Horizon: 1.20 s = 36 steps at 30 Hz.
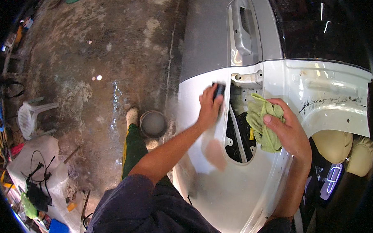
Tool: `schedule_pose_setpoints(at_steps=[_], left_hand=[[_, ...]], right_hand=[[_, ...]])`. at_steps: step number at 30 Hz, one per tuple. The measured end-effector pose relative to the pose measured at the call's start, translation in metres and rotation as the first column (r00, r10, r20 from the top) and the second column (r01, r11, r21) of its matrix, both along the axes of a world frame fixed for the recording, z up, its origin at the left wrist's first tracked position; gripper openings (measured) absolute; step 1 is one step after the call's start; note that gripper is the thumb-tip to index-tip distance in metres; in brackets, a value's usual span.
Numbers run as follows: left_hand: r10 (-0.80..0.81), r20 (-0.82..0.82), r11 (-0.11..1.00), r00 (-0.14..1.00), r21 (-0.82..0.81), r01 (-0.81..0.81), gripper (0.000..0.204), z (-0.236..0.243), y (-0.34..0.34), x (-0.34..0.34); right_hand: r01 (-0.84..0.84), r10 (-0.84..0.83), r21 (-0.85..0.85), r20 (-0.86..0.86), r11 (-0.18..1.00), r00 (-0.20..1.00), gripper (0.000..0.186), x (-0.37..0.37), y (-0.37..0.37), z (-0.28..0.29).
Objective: The person sands the exterior surface of a white car door using a sanding block and water. They repeatedly dip the block into a bucket of water and wipe the surface with a green cloth. The person works on the area around the door handle and the lower edge of the door panel.
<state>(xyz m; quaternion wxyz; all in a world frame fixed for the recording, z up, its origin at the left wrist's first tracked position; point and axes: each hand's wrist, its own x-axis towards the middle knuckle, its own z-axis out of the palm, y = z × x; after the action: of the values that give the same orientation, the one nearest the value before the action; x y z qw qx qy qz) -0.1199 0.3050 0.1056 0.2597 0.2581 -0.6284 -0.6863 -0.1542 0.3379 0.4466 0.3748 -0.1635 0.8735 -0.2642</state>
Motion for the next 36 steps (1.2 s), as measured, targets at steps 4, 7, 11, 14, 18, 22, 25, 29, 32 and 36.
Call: schedule_pose_setpoints(at_steps=[4,7,11,14,18,22,25,29,32,36], left_hand=[[0.004,0.013,0.999,1.0,-0.039,-0.003,0.054,-0.004,0.002,0.0],[-0.077,-0.012,0.997,0.997,-0.006,0.077,0.055,-0.005,0.065,0.064],[-0.058,-0.011,0.998,0.998,-0.009,0.058,0.056,-0.006,0.04,0.047],[0.009,0.001,1.0,1.0,0.002,-0.009,0.056,-0.012,-0.008,-0.003],[-0.053,-0.033,0.997,0.998,-0.059,0.051,0.053,-0.022,0.057,0.058],[-0.058,0.056,0.998,0.997,-0.006,0.059,0.052,-0.005,0.066,0.079],[-0.006,0.067,1.0,0.998,0.014,0.005,0.051,-0.028,0.005,0.014],[-0.066,0.031,0.996,0.997,0.064,0.064,0.052,-0.028,0.045,0.042],[-0.032,0.056,0.999,0.998,-0.007,0.032,0.054,-0.021,0.073,0.074],[0.016,0.101,1.0,0.995,0.011,-0.017,0.051,-0.039,0.018,0.018]], right_hand=[[0.009,-0.009,-0.003,0.001,1.0,1.0,0.041,-0.002,0.003,0.0],[-0.013,0.013,0.038,-0.016,0.999,1.0,0.042,-0.004,0.006,-0.002],[-0.021,0.022,0.037,-0.025,0.999,0.999,0.042,-0.002,0.004,0.0],[0.001,-0.001,-0.009,-0.008,1.0,1.0,0.041,-0.001,0.002,-0.001],[0.011,-0.011,0.041,-0.008,0.999,1.0,0.041,-0.002,0.004,0.0],[-0.004,0.004,0.004,0.009,1.0,1.0,0.042,-0.005,0.01,-0.004],[-0.014,0.014,0.011,-0.002,1.0,1.0,0.042,0.0,-0.002,0.001],[0.029,-0.029,0.024,0.0,0.999,1.0,0.042,-0.003,0.005,0.0],[0.006,-0.007,0.017,0.013,1.0,1.0,0.042,-0.004,0.006,-0.002],[0.005,-0.006,0.021,0.028,1.0,1.0,0.041,-0.002,0.0,0.001]])
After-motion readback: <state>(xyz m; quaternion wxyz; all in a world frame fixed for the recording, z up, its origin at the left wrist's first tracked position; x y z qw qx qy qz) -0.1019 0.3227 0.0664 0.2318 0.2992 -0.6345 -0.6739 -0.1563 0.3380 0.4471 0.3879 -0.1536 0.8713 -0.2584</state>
